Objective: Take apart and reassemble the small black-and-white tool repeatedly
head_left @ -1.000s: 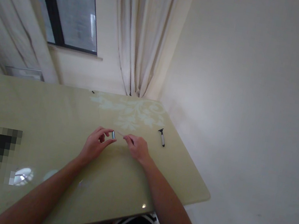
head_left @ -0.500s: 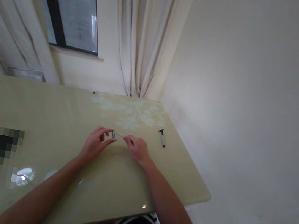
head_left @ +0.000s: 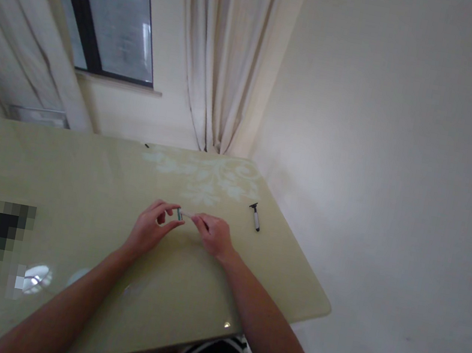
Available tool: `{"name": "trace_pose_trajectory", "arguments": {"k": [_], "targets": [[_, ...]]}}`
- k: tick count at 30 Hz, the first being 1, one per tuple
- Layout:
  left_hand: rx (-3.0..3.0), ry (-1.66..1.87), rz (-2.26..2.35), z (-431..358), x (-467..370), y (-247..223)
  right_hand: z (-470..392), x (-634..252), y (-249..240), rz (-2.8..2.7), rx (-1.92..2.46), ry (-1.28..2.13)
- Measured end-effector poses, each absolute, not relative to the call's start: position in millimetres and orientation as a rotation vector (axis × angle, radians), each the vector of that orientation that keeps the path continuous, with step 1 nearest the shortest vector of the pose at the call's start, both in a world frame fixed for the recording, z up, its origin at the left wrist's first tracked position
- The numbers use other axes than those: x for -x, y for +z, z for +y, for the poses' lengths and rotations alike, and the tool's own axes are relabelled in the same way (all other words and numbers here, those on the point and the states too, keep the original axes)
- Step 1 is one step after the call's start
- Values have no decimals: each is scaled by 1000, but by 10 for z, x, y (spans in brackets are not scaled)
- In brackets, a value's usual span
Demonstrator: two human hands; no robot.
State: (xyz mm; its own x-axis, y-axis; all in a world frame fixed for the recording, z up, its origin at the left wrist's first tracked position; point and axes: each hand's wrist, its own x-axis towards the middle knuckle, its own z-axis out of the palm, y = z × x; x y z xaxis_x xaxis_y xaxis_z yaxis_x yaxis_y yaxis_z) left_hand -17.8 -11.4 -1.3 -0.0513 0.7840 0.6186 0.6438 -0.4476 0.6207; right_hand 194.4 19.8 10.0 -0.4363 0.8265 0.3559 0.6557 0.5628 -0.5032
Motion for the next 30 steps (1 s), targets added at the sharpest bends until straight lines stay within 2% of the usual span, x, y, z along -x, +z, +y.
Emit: {"name": "trace_pose_trajectory", "arguments": {"k": [30], "targets": [[-2071, 1457, 1548, -129, 156, 4, 235, -1942, 26, -2237, 1220, 305]]}}
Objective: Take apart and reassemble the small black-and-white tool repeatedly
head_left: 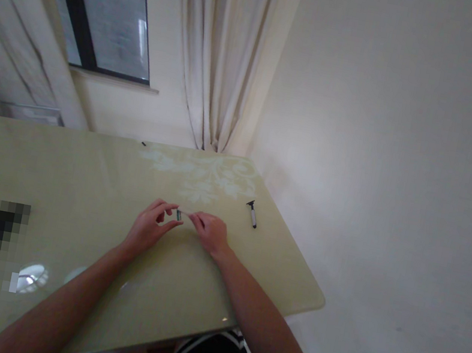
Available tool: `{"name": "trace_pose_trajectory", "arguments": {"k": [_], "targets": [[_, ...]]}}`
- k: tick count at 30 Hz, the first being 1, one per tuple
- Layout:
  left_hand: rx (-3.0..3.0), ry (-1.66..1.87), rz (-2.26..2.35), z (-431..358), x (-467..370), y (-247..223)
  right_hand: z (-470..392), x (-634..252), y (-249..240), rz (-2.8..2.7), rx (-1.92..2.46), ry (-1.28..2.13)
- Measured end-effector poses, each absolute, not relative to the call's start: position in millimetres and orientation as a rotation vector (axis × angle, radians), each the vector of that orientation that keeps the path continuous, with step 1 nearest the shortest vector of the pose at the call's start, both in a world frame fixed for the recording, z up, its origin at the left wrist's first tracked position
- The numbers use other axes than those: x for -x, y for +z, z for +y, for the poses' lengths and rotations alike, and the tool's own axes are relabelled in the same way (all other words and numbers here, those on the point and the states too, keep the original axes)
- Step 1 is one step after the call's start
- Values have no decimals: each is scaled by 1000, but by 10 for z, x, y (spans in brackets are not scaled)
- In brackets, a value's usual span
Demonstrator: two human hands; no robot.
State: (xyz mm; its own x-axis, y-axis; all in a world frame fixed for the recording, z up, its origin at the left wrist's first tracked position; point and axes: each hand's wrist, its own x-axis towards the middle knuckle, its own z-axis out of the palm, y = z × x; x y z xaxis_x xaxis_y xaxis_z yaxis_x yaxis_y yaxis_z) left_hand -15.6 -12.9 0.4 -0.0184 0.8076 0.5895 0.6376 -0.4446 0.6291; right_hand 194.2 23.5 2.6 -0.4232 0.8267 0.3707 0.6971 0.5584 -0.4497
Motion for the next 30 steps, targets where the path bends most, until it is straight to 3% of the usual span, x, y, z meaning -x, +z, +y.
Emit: {"name": "trace_pose_trajectory", "arguments": {"k": [30], "targets": [[-2031, 1502, 1544, -124, 111, 4, 220, -1944, 40, -2213, 1259, 251]]}}
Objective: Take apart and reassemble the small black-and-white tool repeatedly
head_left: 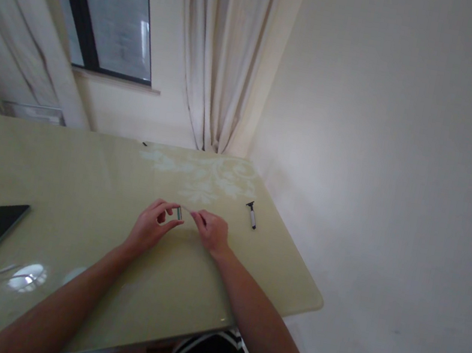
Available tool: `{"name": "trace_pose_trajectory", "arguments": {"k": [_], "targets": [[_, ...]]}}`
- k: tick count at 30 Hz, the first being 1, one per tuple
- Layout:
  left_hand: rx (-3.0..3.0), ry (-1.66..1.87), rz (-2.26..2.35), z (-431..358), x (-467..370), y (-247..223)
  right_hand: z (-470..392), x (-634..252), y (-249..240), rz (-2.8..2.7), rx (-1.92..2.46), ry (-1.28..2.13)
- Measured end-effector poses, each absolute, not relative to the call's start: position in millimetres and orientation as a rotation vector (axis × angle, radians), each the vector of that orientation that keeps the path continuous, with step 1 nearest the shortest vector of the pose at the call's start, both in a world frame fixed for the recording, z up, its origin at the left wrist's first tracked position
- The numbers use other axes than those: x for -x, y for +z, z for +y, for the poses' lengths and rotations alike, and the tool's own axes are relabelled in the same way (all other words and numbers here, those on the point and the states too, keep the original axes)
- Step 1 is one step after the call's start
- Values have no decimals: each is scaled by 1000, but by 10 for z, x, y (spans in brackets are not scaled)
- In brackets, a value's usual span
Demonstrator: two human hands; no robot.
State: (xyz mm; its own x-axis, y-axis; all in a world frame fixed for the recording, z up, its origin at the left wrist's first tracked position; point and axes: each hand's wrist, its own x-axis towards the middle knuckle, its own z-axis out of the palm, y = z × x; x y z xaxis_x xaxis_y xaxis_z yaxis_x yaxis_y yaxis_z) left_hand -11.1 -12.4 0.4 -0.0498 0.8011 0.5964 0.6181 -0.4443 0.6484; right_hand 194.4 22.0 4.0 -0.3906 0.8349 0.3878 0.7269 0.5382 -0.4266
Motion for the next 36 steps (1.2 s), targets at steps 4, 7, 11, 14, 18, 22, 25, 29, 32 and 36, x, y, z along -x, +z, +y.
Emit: {"name": "trace_pose_trajectory", "arguments": {"k": [4, 7, 11, 14, 18, 22, 25, 29, 32, 36], "targets": [[-2037, 1518, 1537, -115, 119, -13, 212, -1941, 43, -2300, 1181, 224], [-2047, 1511, 1538, -109, 129, -20, 207, -1933, 42, -2243, 1277, 181], [-2055, 1508, 1544, -104, 130, -27, 209, -1929, 31, -2308, 1181, 193], [-2062, 1491, 1544, -107, 119, -22, 220, -1934, 19, -2216, 1301, 173], [-2044, 1505, 1555, -116, 112, -5, 222, -1937, 9, -2235, 1226, 186], [-2040, 1506, 1561, -108, 121, -9, 205, -1929, 14, -2189, 1318, 146], [-2036, 1515, 1558, -98, 120, -27, 193, -1927, 17, -2237, 1219, 148], [-2043, 1522, 1542, -90, 113, -44, 200, -1933, 11, -2200, 1283, 139], [-2048, 1524, 1543, -87, 117, -46, 212, -1940, 0, -2219, 1234, 152], [-2053, 1520, 1557, -78, 129, -56, 221, -1938, -6, -2237, 1254, 136]]}}
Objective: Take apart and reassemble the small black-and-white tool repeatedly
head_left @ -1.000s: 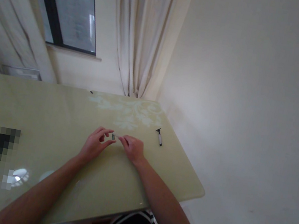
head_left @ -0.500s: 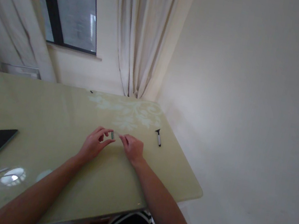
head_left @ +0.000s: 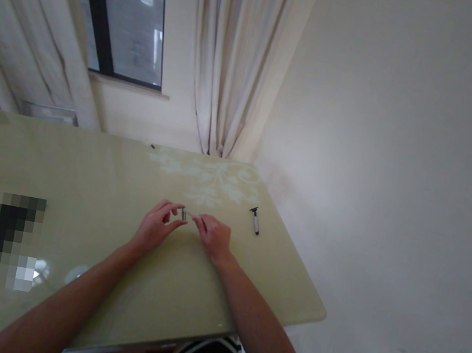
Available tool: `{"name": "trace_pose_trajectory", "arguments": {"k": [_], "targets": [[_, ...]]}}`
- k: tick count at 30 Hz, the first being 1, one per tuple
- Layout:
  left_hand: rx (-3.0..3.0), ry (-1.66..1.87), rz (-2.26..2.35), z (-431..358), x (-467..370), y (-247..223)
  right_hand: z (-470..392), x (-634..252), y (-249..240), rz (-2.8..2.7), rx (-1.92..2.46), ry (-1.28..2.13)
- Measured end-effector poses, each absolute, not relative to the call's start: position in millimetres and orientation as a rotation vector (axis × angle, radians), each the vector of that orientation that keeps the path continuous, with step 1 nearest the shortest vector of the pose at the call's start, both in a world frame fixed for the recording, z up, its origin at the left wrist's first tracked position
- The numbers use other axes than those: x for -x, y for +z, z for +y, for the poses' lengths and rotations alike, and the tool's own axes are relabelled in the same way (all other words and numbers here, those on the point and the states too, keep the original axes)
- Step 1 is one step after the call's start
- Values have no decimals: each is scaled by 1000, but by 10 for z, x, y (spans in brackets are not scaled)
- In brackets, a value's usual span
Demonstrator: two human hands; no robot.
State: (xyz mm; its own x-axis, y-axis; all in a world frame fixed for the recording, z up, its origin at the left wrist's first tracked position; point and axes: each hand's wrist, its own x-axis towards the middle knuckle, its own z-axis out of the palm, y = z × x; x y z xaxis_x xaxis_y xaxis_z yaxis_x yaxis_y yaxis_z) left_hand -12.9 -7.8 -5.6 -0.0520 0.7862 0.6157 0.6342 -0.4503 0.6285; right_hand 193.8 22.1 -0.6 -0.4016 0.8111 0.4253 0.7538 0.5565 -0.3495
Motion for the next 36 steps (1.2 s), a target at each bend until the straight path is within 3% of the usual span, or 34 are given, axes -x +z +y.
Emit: {"name": "trace_pose_trajectory", "arguments": {"k": [36], "targets": [[-2241, 1515, 1521, -115, 200, -32, 294, -1960, 103, -2110, 1274, 183]]}}
